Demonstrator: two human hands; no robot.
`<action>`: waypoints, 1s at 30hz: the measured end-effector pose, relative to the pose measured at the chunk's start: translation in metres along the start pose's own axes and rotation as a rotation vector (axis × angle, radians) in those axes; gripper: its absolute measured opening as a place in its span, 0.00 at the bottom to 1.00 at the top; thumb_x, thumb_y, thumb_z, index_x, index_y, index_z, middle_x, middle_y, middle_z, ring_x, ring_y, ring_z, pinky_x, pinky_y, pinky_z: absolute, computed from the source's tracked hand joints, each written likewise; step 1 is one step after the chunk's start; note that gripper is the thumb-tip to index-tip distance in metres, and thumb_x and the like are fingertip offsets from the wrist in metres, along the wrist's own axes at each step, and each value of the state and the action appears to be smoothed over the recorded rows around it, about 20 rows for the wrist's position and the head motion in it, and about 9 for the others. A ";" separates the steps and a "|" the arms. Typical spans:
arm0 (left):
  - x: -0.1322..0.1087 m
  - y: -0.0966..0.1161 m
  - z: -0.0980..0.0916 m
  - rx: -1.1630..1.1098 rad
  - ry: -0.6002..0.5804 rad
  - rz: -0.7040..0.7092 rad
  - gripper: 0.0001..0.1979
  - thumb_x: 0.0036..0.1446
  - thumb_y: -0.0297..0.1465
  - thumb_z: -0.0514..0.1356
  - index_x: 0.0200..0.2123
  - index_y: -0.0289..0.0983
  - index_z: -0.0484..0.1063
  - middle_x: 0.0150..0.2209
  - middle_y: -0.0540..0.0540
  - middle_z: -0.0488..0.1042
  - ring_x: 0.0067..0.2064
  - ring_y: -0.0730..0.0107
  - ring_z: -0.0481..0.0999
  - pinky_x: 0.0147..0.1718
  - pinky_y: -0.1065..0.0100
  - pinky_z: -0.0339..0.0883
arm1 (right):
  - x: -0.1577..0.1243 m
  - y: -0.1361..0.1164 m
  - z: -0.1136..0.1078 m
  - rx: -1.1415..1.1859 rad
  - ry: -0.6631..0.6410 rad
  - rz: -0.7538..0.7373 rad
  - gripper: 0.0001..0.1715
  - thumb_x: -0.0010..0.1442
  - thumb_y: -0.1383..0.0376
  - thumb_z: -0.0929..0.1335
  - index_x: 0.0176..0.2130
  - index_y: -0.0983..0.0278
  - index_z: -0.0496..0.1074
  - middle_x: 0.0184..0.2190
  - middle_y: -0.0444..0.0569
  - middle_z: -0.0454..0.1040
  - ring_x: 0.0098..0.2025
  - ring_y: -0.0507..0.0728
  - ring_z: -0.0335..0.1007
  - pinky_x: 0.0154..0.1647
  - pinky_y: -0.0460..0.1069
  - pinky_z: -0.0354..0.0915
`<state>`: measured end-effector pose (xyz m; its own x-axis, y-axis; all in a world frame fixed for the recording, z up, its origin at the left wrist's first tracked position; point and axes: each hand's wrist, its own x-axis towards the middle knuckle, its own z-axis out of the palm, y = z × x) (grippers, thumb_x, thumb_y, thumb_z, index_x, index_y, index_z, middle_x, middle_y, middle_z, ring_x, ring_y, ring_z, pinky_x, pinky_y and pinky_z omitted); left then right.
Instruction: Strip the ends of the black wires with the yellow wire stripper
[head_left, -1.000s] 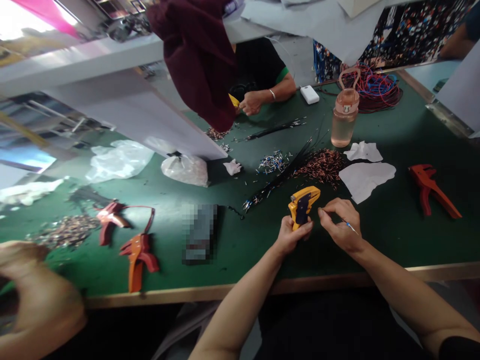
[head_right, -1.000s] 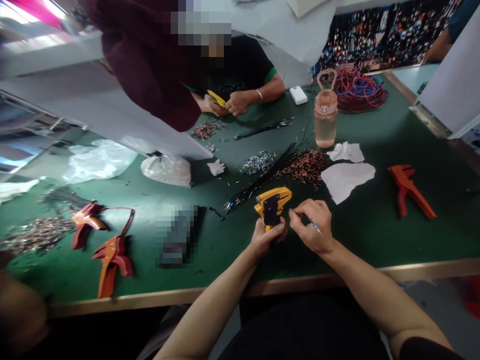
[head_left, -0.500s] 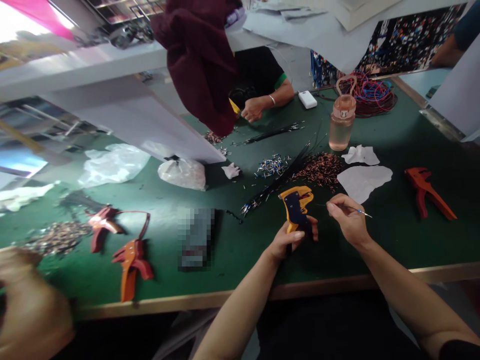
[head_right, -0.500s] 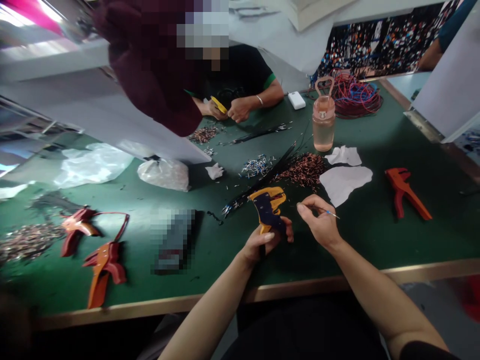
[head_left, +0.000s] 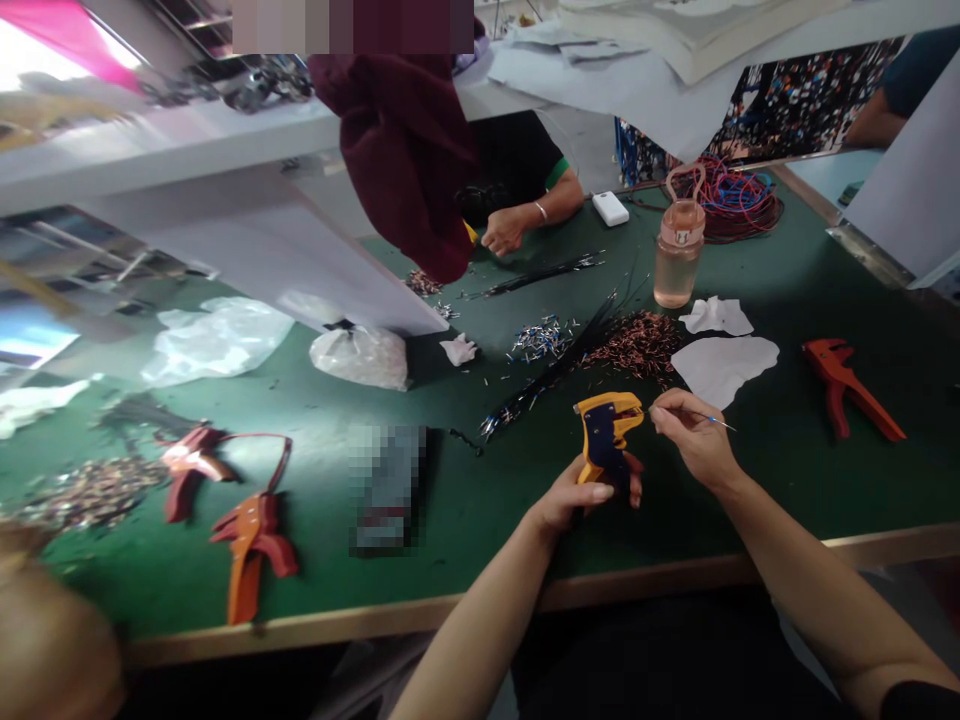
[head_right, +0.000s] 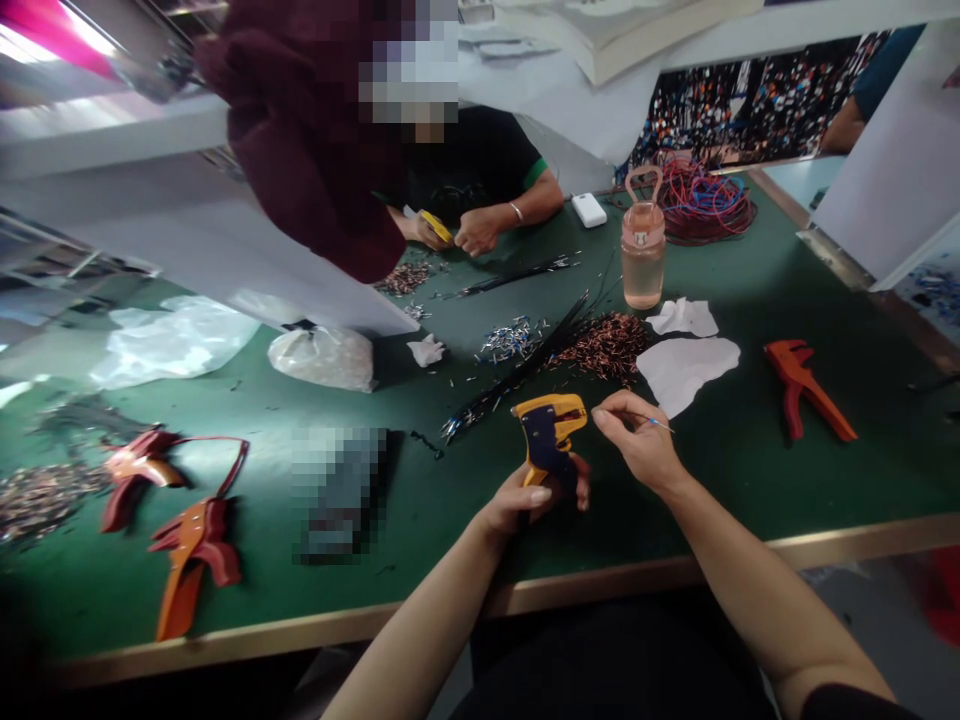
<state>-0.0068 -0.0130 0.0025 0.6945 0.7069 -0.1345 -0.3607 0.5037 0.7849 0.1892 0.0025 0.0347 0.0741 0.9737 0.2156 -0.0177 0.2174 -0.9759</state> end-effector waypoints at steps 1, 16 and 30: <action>0.000 0.000 0.000 0.006 -0.003 -0.006 0.28 0.42 0.41 0.72 0.44 0.30 0.78 0.32 0.41 0.79 0.33 0.60 0.77 0.36 0.62 0.69 | 0.000 0.001 0.000 0.003 -0.011 0.001 0.09 0.57 0.61 0.72 0.27 0.61 0.73 0.25 0.43 0.71 0.27 0.52 0.66 0.28 0.47 0.66; 0.002 -0.008 -0.002 0.095 0.074 0.009 0.22 0.42 0.44 0.73 0.33 0.32 0.75 0.20 0.49 0.71 0.21 0.71 0.70 0.24 0.66 0.67 | 0.001 0.001 -0.001 0.080 -0.084 0.069 0.13 0.57 0.56 0.73 0.27 0.61 0.73 0.22 0.41 0.70 0.25 0.51 0.65 0.27 0.47 0.65; 0.006 -0.008 0.005 -0.055 0.179 0.138 0.21 0.43 0.44 0.70 0.34 0.34 0.73 0.28 0.45 0.76 0.24 0.70 0.72 0.26 0.66 0.66 | -0.001 0.014 0.010 0.155 0.144 0.136 0.12 0.52 0.56 0.74 0.26 0.60 0.73 0.20 0.41 0.71 0.23 0.51 0.65 0.26 0.47 0.65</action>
<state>0.0033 -0.0146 -0.0015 0.5162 0.8455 -0.1368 -0.4816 0.4186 0.7700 0.1787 0.0053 0.0210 0.2021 0.9772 0.0651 -0.1891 0.1042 -0.9764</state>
